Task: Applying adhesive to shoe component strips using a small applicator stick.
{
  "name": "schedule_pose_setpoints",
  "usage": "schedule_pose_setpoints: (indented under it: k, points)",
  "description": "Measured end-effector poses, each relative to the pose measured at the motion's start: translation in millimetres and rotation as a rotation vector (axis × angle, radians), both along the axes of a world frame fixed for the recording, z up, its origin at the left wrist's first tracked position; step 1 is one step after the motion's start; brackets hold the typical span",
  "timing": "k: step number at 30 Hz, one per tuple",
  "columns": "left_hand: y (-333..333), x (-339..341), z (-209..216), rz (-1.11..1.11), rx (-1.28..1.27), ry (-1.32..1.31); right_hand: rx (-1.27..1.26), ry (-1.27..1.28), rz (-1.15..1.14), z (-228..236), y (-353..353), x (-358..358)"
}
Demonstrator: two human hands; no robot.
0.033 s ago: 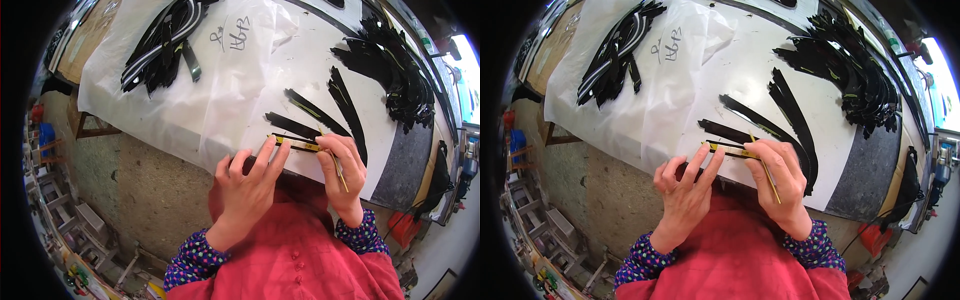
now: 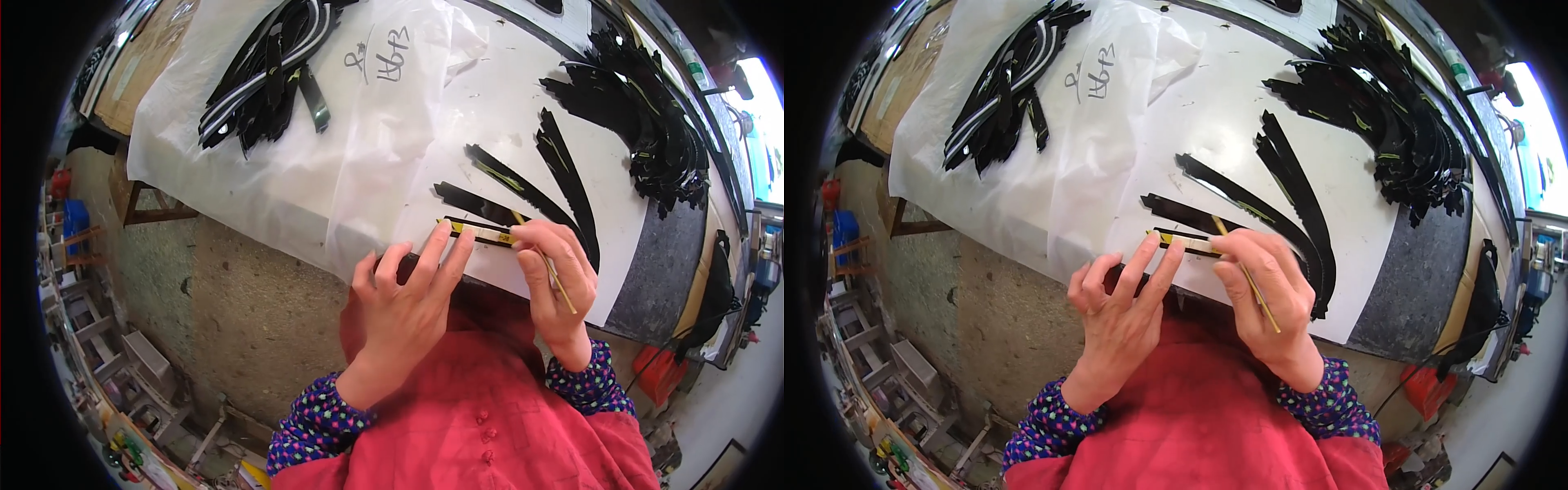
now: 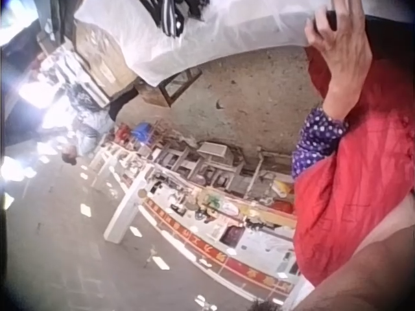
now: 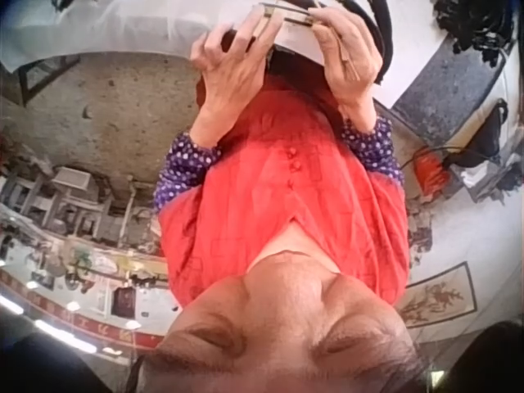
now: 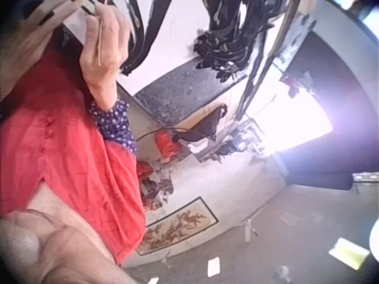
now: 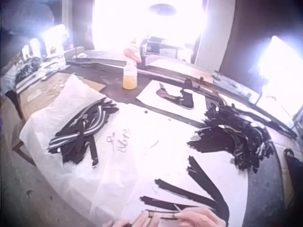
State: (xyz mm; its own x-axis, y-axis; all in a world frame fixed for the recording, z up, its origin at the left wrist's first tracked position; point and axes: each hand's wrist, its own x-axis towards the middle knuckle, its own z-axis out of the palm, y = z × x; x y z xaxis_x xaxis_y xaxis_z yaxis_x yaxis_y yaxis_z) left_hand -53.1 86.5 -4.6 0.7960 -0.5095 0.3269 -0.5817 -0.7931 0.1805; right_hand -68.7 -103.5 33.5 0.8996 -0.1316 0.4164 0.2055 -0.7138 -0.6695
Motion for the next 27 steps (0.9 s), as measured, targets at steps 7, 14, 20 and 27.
schedule_pose_setpoints:
  k: [7, 14, 20, 27]
  points:
    - [0.4, -1.6, -7.5, 0.009, -0.031, -0.021, 0.317, 0.171, 0.112, -6.5, 22.0, 17.7]
    - [-2.8, -3.1, -13.1, 0.043, -0.075, -0.041, 0.165, 0.143, 0.138, -13.1, 25.4, 27.4]
    - [-0.8, -1.2, -12.2, 0.025, -0.062, -0.040, 0.182, 0.177, 0.170, -12.8, 23.0, 26.8]
    - [-2.7, -2.7, -14.9, 0.041, -0.063, -0.060, 0.190, 0.185, 0.175, -11.1, 21.8, 26.9]
